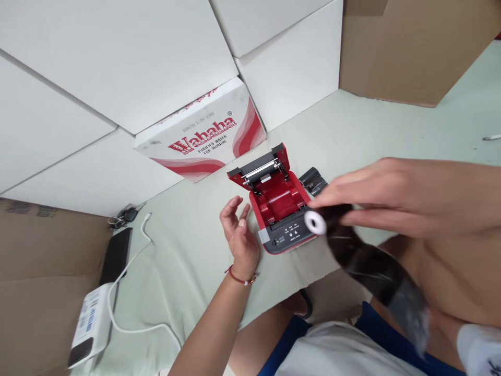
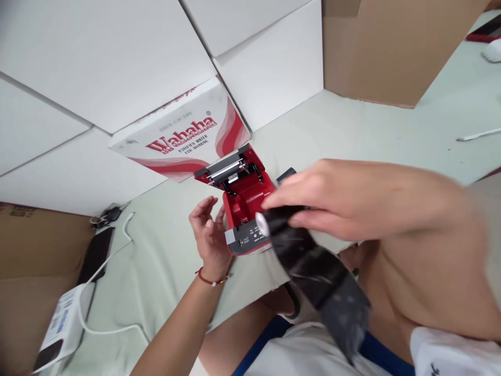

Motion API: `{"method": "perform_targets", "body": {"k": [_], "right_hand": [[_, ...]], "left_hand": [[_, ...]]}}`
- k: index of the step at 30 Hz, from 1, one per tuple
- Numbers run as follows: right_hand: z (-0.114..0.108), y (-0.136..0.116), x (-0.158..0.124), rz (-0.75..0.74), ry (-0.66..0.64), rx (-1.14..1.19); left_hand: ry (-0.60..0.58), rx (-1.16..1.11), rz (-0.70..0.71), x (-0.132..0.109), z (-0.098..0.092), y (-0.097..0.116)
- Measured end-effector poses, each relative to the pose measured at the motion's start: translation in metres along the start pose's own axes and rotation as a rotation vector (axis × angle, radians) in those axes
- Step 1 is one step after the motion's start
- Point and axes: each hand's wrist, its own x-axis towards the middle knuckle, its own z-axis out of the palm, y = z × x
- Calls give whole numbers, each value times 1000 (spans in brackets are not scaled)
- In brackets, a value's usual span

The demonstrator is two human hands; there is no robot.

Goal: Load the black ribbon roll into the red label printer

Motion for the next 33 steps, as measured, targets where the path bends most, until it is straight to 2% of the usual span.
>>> {"method": "perform_targets", "body": {"k": [2,3,7,9,14,19,22,25,28,30,33], "right_hand": [[15,-6,36,-41,-34,-13],[23,-6,52,-15,-50,-43],[42,-6,89,206,-163,-209],[47,-6,97,259,-200,-242],[55,-9,106,260,-271,-264],[56,-10,108,312,-290,-278],[44,-12,98,237,-162,-153],[32,-16,86,201,161,-47],[32,-10,85,243,457,-112],[38,-1,90,195,506,-155],[44,10,96,94,410,-147]], "left_hand": [[33,61,126,0,0,-1],[33,90,181,0,0,-1],[-65,256,387,-4,-4,2],[-156,380,501,-9,-5,7],[-404,581,772,-20,-3,21],[-454,664,935,-24,3,27],[-434,695,967,-25,2,28],[-413,712,964,-27,1,30],[-369,727,974,-28,1,30],[-351,733,980,-28,1,29],[-339,741,974,-29,-1,26]]}}
